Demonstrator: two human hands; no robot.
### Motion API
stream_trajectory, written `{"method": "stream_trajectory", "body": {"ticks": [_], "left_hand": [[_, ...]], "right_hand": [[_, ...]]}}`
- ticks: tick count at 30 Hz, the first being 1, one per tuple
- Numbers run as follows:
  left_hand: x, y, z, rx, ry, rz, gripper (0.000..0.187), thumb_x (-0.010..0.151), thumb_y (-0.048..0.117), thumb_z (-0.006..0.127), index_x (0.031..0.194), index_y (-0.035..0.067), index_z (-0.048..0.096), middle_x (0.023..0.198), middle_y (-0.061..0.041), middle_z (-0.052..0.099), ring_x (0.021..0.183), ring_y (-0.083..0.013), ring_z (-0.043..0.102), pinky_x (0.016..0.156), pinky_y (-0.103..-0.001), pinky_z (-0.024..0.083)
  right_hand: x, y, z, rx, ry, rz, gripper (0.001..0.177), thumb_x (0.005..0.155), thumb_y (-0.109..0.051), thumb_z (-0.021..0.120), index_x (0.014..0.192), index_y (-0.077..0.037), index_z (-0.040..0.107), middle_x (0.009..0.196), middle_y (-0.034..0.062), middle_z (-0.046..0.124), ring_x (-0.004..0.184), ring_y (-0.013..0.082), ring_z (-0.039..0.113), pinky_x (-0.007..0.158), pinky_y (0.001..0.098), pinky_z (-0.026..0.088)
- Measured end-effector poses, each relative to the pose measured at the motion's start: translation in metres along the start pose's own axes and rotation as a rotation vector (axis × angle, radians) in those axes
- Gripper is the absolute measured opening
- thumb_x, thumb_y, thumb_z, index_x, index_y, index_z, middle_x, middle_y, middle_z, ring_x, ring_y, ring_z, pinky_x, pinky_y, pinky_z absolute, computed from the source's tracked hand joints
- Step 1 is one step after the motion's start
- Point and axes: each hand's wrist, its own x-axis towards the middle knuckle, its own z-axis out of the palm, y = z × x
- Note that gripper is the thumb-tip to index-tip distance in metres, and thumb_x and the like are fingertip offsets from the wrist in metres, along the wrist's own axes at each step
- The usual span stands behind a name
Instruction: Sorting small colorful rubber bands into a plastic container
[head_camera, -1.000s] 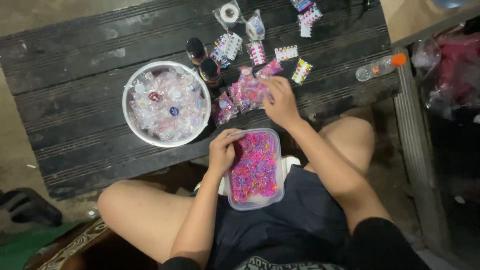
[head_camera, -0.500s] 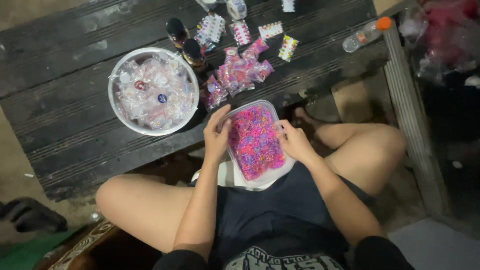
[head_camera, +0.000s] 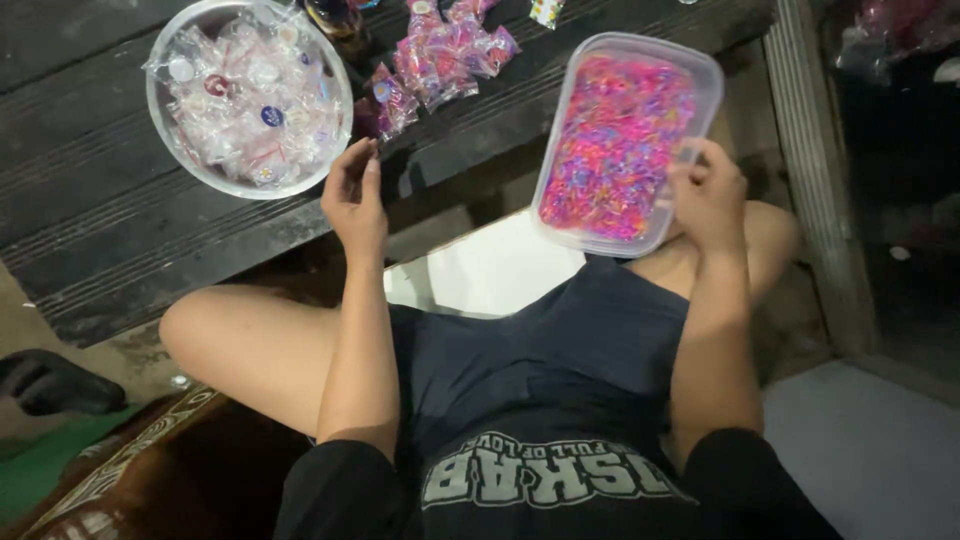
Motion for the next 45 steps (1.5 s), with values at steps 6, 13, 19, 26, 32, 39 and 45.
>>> {"method": "stream_trajectory", "body": {"ticks": [6,13,19,26,32,39,45], "left_hand": [[-0.005,0.019,0.011,0.019,-0.034,-0.017,0.018,0.086,0.007,0.052,0.104,0.004,0.054,0.094,-0.010,0.062,0.090,-0.0145,0.059,0.082,-0.025,0.048],[-0.006,0.018,0.013,0.070,-0.081,-0.009,0.018,0.088,0.009,0.050,0.105,0.003,0.053,0.090,-0.011,0.061,0.086,-0.0155,0.059,0.078,-0.025,0.050],[-0.005,0.014,0.023,0.126,-0.086,-0.028,0.017,0.088,0.006,0.049,0.104,0.004,0.054,0.088,-0.010,0.061,0.083,-0.0146,0.058,0.076,-0.025,0.048],[0.001,0.015,0.039,0.119,-0.106,-0.066,0.019,0.088,0.009,0.050,0.106,0.002,0.054,0.094,-0.012,0.061,0.089,-0.0155,0.059,0.081,-0.025,0.048],[0.004,0.019,0.050,0.162,-0.224,-0.084,0.022,0.089,0.009,0.049,0.109,0.001,0.054,0.106,-0.012,0.058,0.100,-0.0172,0.056,0.090,-0.027,0.043],[0.012,0.038,0.069,0.206,-0.355,-0.128,0.031,0.089,0.015,0.050,0.117,0.004,0.051,0.119,-0.011,0.053,0.112,-0.0177,0.050,0.095,-0.029,0.040],[0.002,0.017,0.104,0.059,-0.479,-0.253,0.034,0.087,0.013,0.054,0.119,0.003,0.051,0.117,-0.019,0.052,0.113,-0.0315,0.046,0.096,-0.041,0.036]], "right_hand": [[0.000,-0.023,-0.049,-0.237,0.045,0.454,0.029,0.077,-0.030,0.057,0.106,-0.032,0.059,0.081,-0.0046,0.064,0.078,0.0136,0.060,0.065,0.0309,0.041],[-0.001,0.070,-0.069,0.123,0.230,0.194,0.010,0.088,-0.008,0.055,0.096,-0.008,0.061,0.080,-0.0059,0.055,0.064,0.0003,0.043,0.053,0.0199,0.035],[0.010,0.077,-0.075,0.177,0.390,-0.025,0.020,0.086,-0.003,0.064,0.105,0.003,0.060,0.094,0.0144,0.063,0.080,0.0171,0.060,0.065,0.0254,0.048],[0.030,0.065,-0.065,0.274,0.309,0.081,0.013,0.087,-0.003,0.063,0.099,0.000,0.059,0.091,0.0089,0.063,0.070,0.0095,0.056,0.057,0.0214,0.046],[0.037,0.068,-0.054,0.393,0.261,0.236,0.014,0.089,-0.008,0.059,0.102,-0.004,0.060,0.075,0.0065,0.060,0.057,0.0093,0.056,0.050,0.0197,0.047],[0.037,0.030,-0.039,0.258,0.100,0.260,0.020,0.089,-0.013,0.059,0.108,-0.006,0.060,0.074,0.0049,0.060,0.062,0.0085,0.057,0.053,0.0206,0.045],[0.035,0.010,-0.002,0.248,0.002,0.216,0.022,0.086,-0.011,0.061,0.108,-0.010,0.059,0.083,0.0195,0.062,0.079,0.0245,0.060,0.058,0.0313,0.050]]}}
